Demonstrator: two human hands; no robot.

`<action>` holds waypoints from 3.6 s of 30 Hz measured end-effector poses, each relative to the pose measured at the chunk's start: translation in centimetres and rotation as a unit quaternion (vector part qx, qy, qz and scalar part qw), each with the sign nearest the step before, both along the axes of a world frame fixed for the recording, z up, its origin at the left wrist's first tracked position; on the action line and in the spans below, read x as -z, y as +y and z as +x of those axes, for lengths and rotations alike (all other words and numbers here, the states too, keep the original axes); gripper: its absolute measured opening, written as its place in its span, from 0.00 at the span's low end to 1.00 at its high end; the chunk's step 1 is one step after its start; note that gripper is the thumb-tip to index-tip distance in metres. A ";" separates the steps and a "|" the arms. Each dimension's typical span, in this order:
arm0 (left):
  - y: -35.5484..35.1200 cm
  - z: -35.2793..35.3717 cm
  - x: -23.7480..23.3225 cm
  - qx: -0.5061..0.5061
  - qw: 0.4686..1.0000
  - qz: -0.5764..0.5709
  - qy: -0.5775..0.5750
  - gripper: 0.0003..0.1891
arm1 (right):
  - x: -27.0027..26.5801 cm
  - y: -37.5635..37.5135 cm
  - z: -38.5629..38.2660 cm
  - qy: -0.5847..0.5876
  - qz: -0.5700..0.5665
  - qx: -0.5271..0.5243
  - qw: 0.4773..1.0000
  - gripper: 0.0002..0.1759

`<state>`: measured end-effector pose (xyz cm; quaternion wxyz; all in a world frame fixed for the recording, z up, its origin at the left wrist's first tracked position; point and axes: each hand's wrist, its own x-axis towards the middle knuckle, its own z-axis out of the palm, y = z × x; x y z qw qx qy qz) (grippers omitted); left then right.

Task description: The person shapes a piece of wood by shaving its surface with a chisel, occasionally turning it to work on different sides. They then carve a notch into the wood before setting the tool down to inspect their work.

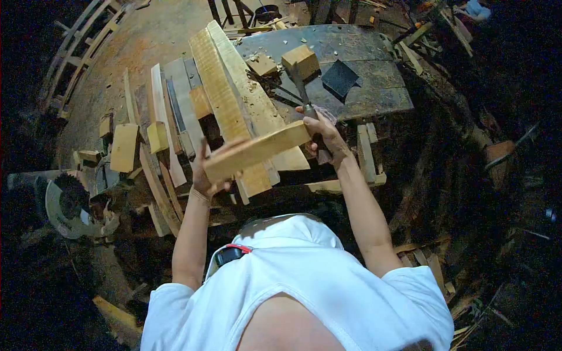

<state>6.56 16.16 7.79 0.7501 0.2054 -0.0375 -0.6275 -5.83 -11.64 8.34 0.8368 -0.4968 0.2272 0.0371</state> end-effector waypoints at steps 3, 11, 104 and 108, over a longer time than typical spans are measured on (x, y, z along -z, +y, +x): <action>-1.3 0.3 1.7 -0.181 0.982 -0.010 0.062 0.51 | -0.5 1.0 -1.1 0.006 -0.010 0.055 0.998 0.30; -9.6 -1.3 0.8 -0.410 0.903 0.123 0.036 0.42 | 0.0 4.8 -2.1 -0.060 0.050 0.195 0.978 0.31; -9.2 0.2 12.8 -0.312 0.895 0.273 -0.162 0.27 | -1.6 8.5 -3.9 0.018 -0.522 -0.189 0.832 0.29; -8.4 1.8 17.3 -0.317 0.889 0.254 -0.212 0.27 | -2.4 9.7 -4.9 0.029 -0.536 -0.184 0.823 0.29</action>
